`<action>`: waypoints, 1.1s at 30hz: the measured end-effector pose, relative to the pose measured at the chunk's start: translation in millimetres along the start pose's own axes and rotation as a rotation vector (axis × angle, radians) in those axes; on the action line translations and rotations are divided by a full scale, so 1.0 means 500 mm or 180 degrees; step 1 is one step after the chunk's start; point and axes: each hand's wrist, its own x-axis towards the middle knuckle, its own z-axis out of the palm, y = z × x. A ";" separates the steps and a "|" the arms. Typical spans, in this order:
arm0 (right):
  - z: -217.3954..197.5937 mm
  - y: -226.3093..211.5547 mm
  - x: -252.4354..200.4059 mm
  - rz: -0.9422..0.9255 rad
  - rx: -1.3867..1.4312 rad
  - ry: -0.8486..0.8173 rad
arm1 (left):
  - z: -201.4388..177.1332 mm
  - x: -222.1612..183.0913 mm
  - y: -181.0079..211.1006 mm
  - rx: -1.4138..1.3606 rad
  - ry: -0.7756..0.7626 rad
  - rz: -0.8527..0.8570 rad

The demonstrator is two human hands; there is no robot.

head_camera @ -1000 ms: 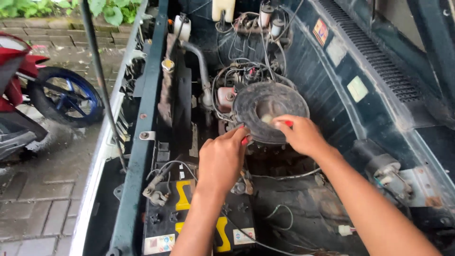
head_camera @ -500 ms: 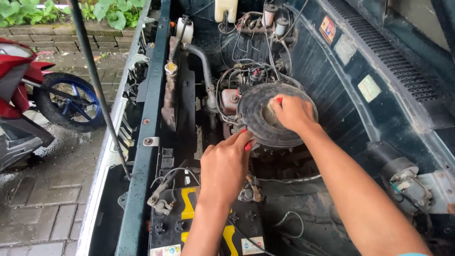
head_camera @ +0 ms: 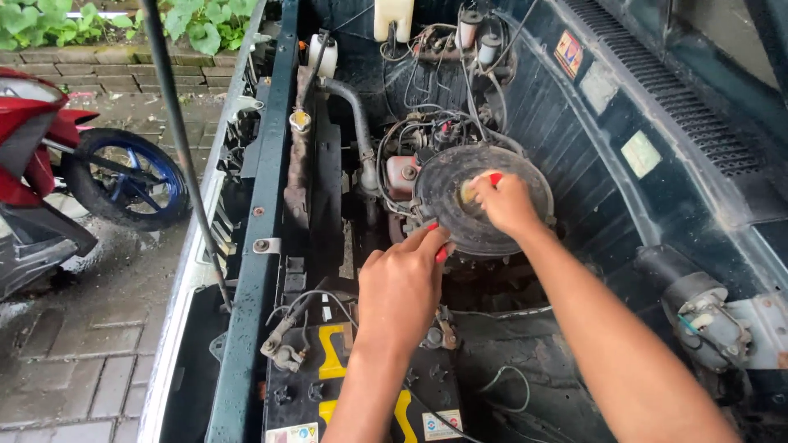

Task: Cleaning the air filter housing and surrounding engine components using a small brush.

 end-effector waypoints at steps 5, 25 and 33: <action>-0.082 0.011 0.031 0.0206 0.0858 -0.0220 | -0.008 0.004 0.007 -0.0041 -0.0145 0.0067; -0.091 -0.083 0.044 0.0645 -0.0167 -0.0462 | 0.004 0.005 -0.006 -0.0255 -0.0145 -0.0038; -0.100 -0.077 0.010 0.0525 0.0265 -0.1233 | 0.013 0.000 -0.005 -0.0255 -0.0148 -0.0042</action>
